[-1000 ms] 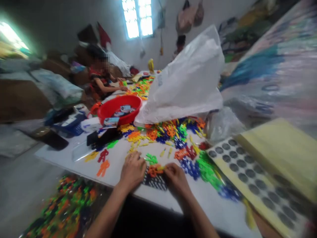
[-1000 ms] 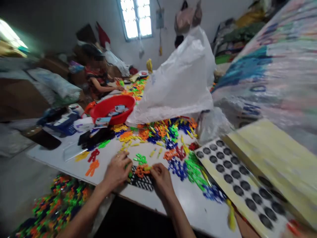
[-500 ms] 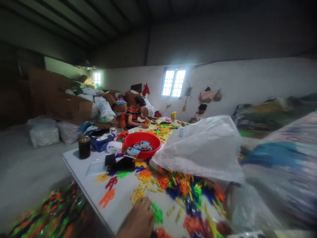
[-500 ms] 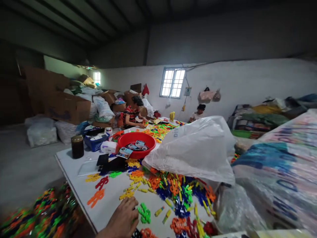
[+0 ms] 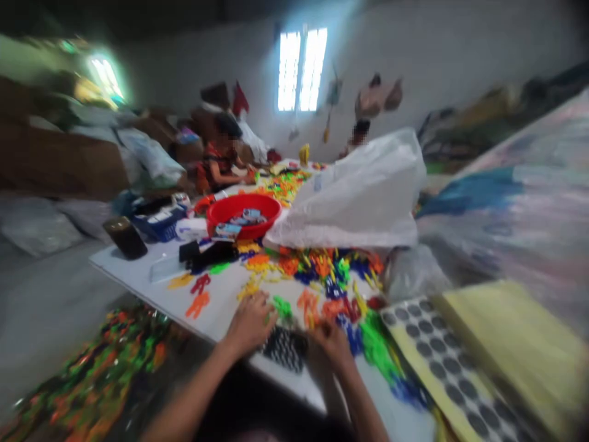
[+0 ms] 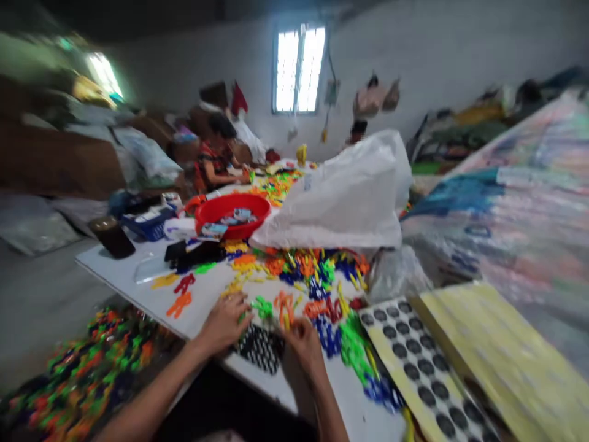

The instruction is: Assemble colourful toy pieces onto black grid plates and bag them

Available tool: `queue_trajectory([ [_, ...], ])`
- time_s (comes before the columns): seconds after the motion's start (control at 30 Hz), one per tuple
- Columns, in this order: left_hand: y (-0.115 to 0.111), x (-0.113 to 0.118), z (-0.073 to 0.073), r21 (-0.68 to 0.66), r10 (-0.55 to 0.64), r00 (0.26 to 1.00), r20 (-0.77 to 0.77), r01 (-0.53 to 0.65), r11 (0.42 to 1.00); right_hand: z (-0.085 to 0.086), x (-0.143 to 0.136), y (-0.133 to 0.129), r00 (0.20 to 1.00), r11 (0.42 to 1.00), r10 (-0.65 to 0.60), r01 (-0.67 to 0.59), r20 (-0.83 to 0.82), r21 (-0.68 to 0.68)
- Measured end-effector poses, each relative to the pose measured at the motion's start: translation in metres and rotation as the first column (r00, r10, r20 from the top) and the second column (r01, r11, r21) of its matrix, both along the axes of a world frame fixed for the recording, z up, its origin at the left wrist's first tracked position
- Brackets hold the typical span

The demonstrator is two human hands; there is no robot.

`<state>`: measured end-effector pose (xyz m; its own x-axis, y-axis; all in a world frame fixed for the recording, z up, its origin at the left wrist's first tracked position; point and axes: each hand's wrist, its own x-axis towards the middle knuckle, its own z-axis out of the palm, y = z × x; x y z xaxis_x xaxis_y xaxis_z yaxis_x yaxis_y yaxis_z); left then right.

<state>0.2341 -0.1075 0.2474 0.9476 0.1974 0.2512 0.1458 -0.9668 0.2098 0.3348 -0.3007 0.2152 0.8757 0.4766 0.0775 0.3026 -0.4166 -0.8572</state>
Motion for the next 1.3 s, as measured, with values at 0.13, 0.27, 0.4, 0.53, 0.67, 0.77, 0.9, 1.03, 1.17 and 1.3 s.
queue_trajectory([
  [0.13, 0.005, 0.017, 0.013, 0.107, -0.012, 1.000, 0.020, 0.010, 0.994, 0.008, -0.002, 0.022, 0.980, 0.962, 0.037, 0.018, -0.195, 0.274],
  [0.27, 0.010, 0.027, 0.013, 0.105, -0.077, 0.994, -0.084, 0.086, 0.991, -0.014, -0.008, 0.057, 0.950, 0.987, 0.076, -0.029, -0.301, 0.159],
  [0.4, 0.013, 0.028, 0.007, 0.075, -0.070, 0.996, -0.061, 0.074, 0.994, -0.040, -0.007, 0.082, 0.970, 0.978, 0.145, -0.110, -0.197, 0.178],
  [0.53, 0.013, 0.025, 0.006, 0.022, -0.075, 0.997, -0.035, 0.076, 0.997, -0.055, -0.009, 0.089, 0.968, 0.969, 0.244, -0.246, 0.059, 0.029],
  [0.67, 0.009, 0.024, 0.007, -0.009, -0.118, 0.992, -0.053, 0.118, 0.993, -0.064, -0.014, 0.087, 0.924, 0.943, 0.316, -0.280, 0.216, -0.180],
  [0.77, 0.011, 0.031, 0.008, -0.001, -0.101, 0.991, -0.092, 0.102, 0.995, -0.064, -0.013, 0.098, 0.915, 0.916, 0.345, -0.279, 0.209, -0.288],
  [0.9, 0.028, 0.039, 0.009, 0.001, 0.000, 0.993, -0.117, 0.000, 1.000, -0.055, 0.002, 0.114, 0.895, 0.876, 0.411, -0.336, 0.171, -0.346],
  [1.03, 0.038, 0.031, 0.006, -0.009, -0.006, 0.998, -0.069, 0.006, 1.000, -0.035, 0.044, 0.116, 0.813, 0.794, 0.582, -0.563, 0.018, -0.230],
  [1.17, 0.035, 0.023, 0.001, 0.012, -0.008, 0.999, -0.042, 0.008, 1.000, -0.009, 0.096, 0.160, 0.864, 0.839, 0.459, -0.345, 0.207, -0.420],
  [1.3, 0.035, 0.020, -0.009, 0.020, -0.030, 1.000, -0.002, 0.030, 0.999, 0.001, 0.132, 0.234, 0.850, 0.820, 0.396, -0.156, 0.348, -0.551],
])
